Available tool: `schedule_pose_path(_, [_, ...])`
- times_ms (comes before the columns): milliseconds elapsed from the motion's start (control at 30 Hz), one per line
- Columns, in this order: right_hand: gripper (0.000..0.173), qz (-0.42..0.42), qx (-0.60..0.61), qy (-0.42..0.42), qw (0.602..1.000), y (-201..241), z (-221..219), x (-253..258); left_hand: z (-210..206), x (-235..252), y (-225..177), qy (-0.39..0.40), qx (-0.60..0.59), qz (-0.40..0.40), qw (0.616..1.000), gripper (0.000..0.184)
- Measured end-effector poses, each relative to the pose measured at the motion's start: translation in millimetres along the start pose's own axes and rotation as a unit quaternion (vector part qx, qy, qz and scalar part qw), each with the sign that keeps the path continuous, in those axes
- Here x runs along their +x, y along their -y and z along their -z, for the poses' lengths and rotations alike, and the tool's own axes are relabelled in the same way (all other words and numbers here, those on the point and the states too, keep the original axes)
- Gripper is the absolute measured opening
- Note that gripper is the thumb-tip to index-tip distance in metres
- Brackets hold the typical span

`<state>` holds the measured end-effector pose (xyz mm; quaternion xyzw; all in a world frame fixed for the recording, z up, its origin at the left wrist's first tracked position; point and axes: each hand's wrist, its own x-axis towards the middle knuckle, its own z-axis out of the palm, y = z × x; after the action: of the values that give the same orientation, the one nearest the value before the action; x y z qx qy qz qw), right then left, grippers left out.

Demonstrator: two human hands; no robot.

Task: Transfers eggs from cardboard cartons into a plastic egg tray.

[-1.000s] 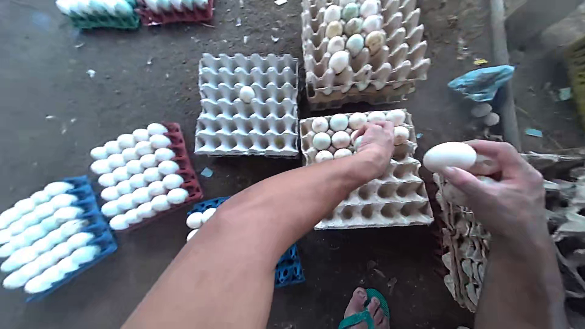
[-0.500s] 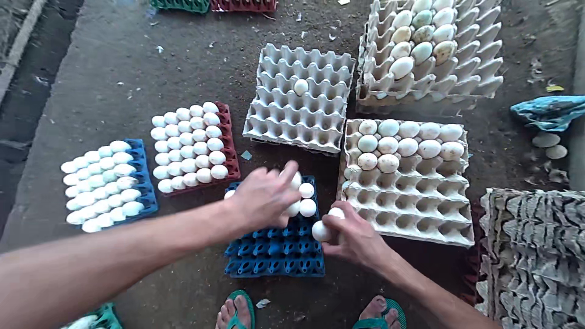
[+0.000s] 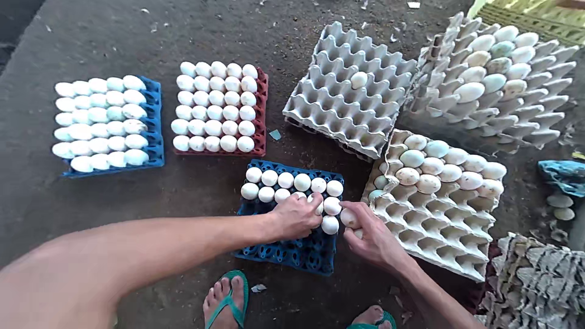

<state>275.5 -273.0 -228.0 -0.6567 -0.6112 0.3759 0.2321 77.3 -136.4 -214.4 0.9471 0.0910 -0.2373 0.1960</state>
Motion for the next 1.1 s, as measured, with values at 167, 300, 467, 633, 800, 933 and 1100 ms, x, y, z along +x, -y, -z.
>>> schedule_pose_path(167, [0.049,0.067,0.060,0.032,0.995,25.3,-24.6,25.7,9.7,-56.7,30.2,-0.002,-0.094,0.121,0.988,0.045])
schedule_pose_path(300, [0.039,0.166,-0.096,0.056,0.980,32.2,-60.9,48.0,-6.2,-94.2,32.8,0.001,-0.187,0.228,0.956,0.056])
schedule_pose_path(467, [0.026,0.184,-0.242,0.096,0.948,44.9,-77.3,57.4,-28.6,-88.4,24.3,0.008,-0.206,0.227,0.952,0.056])
schedule_pose_path(633, [0.041,-0.001,0.028,0.135,0.991,40.0,-45.8,67.1,-35.4,-59.8,30.5,0.014,-0.194,0.209,0.959,0.059])
schedule_pose_path(800, [0.036,-0.104,0.382,0.199,0.897,44.3,-26.1,66.0,-24.7,-75.6,46.8,-0.039,-0.410,0.331,0.849,0.045])
schedule_pose_path(933, [0.055,0.009,0.179,0.226,0.958,74.9,-42.7,74.3,-28.1,-114.1,64.4,-0.081,-0.633,0.401,0.658,0.030])
schedule_pose_path(1100, [0.040,0.212,0.018,0.144,0.967,72.4,-109.4,91.1,-30.9,-145.5,75.2,-0.056,-0.605,0.370,0.703,0.041])
